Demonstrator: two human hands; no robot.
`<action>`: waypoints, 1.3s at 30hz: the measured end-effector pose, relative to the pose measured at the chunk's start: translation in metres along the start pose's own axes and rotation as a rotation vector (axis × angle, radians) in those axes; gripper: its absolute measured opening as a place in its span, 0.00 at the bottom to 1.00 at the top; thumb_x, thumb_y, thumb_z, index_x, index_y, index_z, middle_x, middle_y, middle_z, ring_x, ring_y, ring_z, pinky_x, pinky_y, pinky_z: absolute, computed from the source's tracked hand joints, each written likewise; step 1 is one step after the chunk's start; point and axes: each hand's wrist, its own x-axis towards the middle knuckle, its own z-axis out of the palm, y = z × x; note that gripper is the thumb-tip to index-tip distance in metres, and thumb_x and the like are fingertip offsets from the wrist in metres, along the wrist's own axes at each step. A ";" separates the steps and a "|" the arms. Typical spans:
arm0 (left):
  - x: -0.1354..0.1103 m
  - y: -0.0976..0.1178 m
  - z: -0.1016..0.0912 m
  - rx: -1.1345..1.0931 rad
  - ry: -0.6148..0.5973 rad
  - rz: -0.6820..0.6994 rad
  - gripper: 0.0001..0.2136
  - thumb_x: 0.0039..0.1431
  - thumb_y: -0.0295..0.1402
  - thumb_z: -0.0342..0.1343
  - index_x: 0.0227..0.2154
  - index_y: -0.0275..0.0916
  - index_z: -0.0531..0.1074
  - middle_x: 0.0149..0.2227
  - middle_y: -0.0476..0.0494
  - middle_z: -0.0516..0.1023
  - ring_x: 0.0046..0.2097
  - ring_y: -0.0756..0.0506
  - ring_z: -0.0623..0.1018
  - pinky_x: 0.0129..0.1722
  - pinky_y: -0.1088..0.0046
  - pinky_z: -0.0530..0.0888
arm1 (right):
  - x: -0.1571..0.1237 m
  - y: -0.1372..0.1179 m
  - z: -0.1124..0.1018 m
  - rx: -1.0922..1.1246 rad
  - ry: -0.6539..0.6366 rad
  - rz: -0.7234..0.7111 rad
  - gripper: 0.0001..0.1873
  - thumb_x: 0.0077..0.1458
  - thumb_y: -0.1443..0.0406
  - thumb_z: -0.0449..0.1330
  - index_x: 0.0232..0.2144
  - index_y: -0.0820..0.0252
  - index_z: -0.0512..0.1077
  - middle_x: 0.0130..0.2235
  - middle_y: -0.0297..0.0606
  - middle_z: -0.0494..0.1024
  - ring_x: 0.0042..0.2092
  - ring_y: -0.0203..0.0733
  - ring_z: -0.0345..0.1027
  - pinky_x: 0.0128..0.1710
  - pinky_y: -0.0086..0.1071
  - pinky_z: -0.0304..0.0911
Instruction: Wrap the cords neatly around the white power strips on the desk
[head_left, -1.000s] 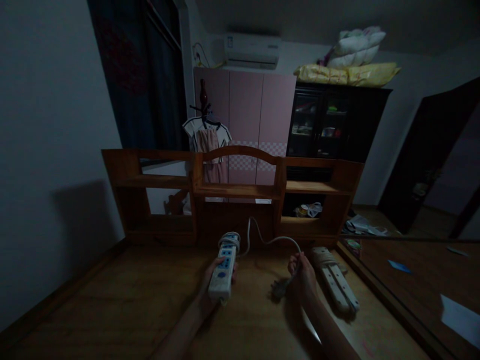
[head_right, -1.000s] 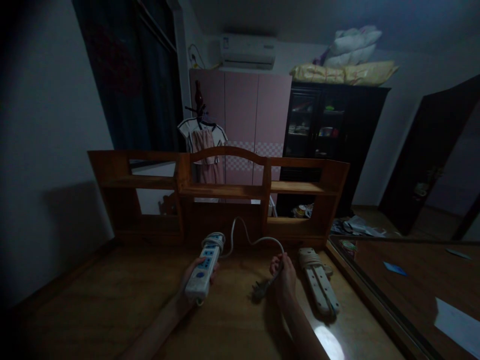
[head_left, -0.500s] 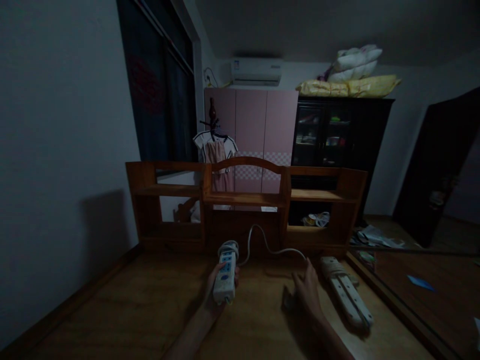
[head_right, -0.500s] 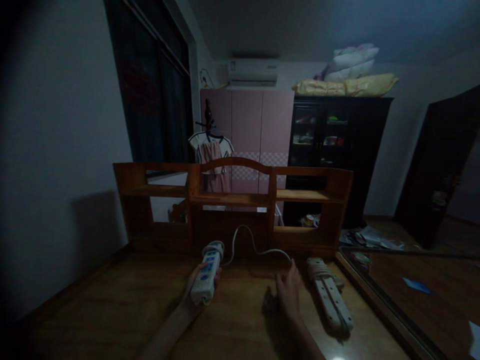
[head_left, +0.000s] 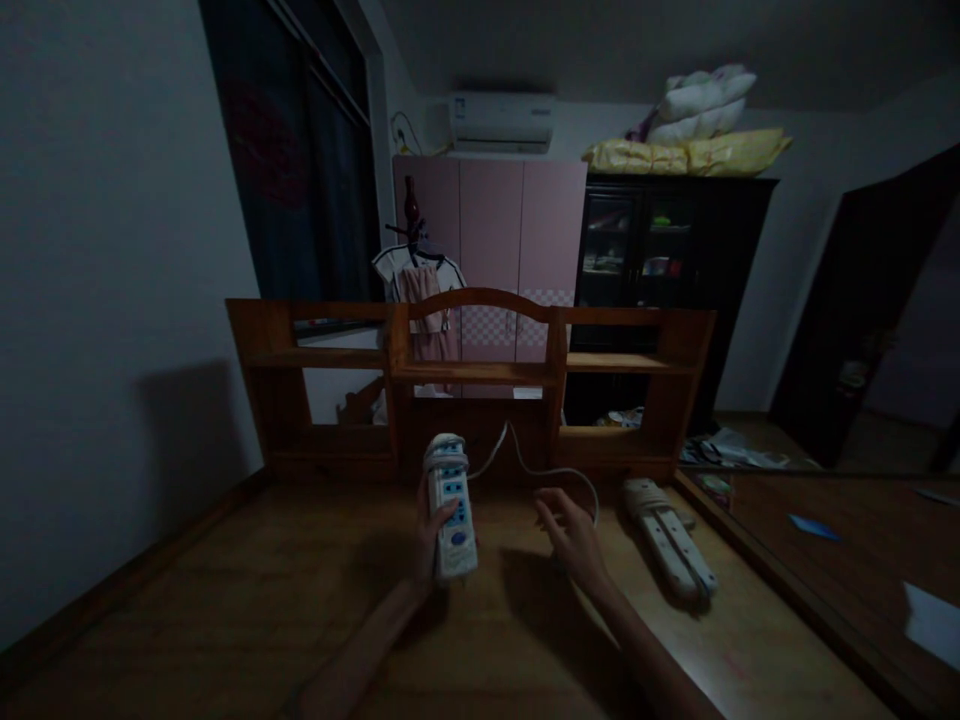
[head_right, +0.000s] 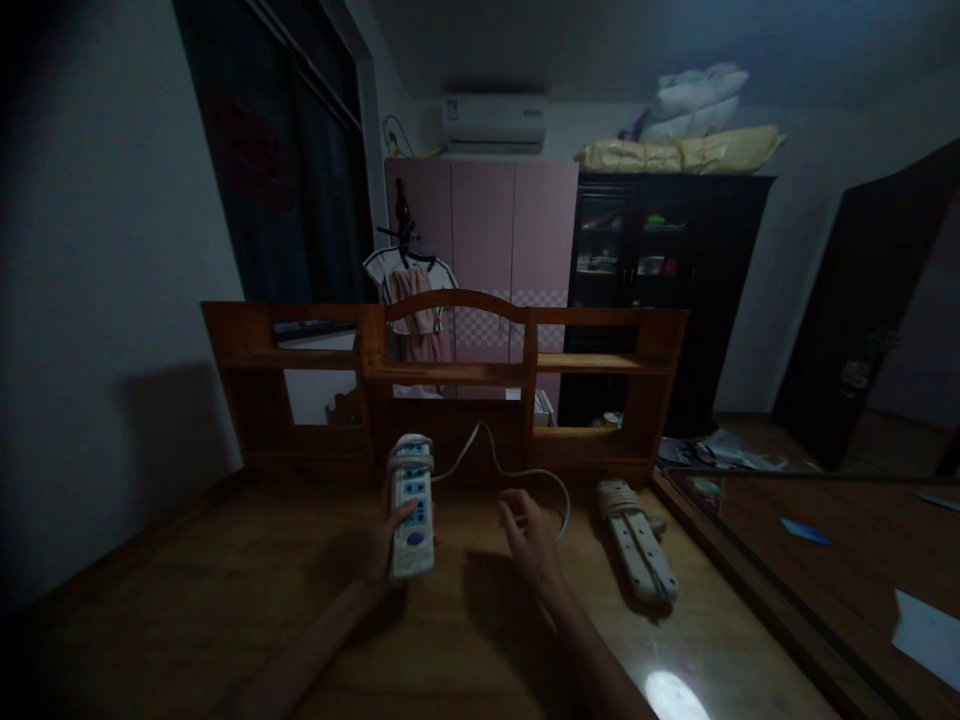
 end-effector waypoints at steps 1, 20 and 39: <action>-0.005 0.000 0.002 0.063 -0.011 0.137 0.30 0.47 0.26 0.62 0.54 0.49 0.60 0.43 0.50 0.76 0.37 0.48 0.78 0.35 0.77 0.75 | -0.002 -0.005 0.003 0.057 -0.043 0.024 0.15 0.61 0.55 0.50 0.41 0.56 0.70 0.33 0.37 0.74 0.31 0.39 0.71 0.31 0.31 0.66; -0.022 -0.004 0.021 1.081 -0.369 0.561 0.24 0.45 0.22 0.59 0.46 0.50 0.74 0.62 0.43 0.59 0.61 0.33 0.60 0.54 0.60 0.66 | -0.012 -0.033 -0.005 -0.166 0.243 -0.309 0.30 0.56 0.59 0.57 0.59 0.55 0.56 0.53 0.45 0.66 0.52 0.48 0.62 0.53 0.45 0.58; -0.018 -0.014 0.016 2.071 0.018 0.793 0.42 0.50 0.29 0.52 0.65 0.46 0.37 0.68 0.37 0.35 0.40 0.40 0.78 0.34 0.63 0.76 | -0.010 -0.016 0.010 -0.073 0.317 -0.089 0.09 0.63 0.61 0.49 0.39 0.57 0.66 0.32 0.36 0.74 0.31 0.39 0.68 0.33 0.33 0.63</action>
